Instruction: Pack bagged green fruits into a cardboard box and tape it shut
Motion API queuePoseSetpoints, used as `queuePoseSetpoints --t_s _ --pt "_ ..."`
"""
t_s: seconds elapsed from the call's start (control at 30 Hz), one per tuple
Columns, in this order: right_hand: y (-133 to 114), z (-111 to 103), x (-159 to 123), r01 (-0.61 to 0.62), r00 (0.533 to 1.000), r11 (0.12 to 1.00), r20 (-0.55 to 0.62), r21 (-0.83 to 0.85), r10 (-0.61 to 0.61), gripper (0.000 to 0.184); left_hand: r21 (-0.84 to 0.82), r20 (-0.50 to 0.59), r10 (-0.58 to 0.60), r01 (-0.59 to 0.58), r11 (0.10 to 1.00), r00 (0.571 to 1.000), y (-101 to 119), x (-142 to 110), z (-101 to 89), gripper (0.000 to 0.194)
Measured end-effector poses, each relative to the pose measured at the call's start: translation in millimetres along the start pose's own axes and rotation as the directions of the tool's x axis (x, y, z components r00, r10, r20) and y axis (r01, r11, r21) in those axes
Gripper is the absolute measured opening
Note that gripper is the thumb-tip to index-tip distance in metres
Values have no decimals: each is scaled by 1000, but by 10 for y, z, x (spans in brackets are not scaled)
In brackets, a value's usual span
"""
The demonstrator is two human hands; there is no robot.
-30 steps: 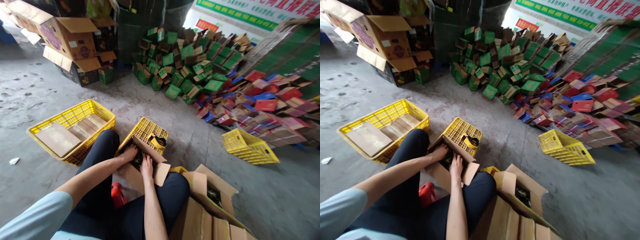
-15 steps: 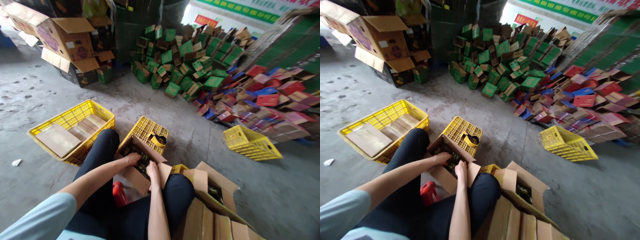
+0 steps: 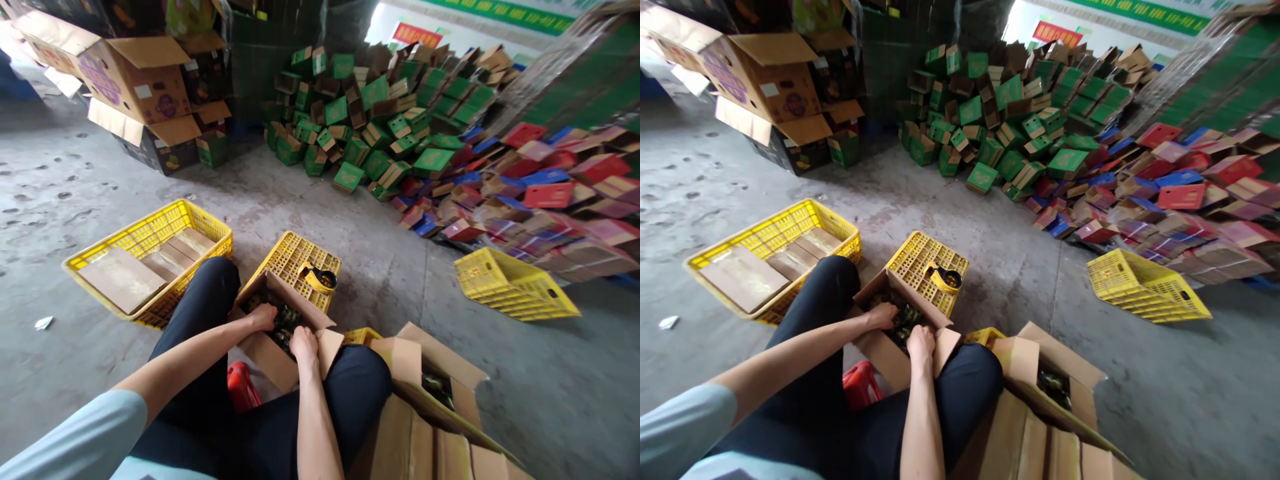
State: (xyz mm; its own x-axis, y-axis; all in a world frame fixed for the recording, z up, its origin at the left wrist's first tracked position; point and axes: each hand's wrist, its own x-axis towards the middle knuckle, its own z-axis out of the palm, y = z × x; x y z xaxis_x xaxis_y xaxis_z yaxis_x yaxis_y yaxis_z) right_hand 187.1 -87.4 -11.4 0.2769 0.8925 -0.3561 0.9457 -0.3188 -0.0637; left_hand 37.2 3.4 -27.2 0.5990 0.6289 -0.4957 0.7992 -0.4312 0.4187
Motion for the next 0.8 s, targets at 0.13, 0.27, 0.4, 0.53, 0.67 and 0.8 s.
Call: queuePoseSetpoints --t_s 0.13,0.27,0.4,0.53,0.67,0.8 --pt "-38 -106 -4 -5 1000 1000 -30 0 5 29 16 27 -3 3 1000 1000 17 23 -52 20" --pt "-112 -149 14 23 997 999 -81 29 -21 50 9 21 -16 16 1000 1000 -21 19 -90 30" --pt "-171 -114 43 63 997 997 -55 54 -60 59 12 26 -39 39 999 999 3 6 -80 53" --pt "-204 -111 81 34 999 997 -45 64 -31 47 28 20 -79 78 997 997 120 12 -59 56" --pt "-258 -150 67 21 996 998 -93 61 -15 36 44 44 -125 123 991 991 208 1 -40 37" --pt "-299 -161 18 -25 992 998 -123 55 32 37 67 65 -138 134 989 988 243 -38 -44 40"
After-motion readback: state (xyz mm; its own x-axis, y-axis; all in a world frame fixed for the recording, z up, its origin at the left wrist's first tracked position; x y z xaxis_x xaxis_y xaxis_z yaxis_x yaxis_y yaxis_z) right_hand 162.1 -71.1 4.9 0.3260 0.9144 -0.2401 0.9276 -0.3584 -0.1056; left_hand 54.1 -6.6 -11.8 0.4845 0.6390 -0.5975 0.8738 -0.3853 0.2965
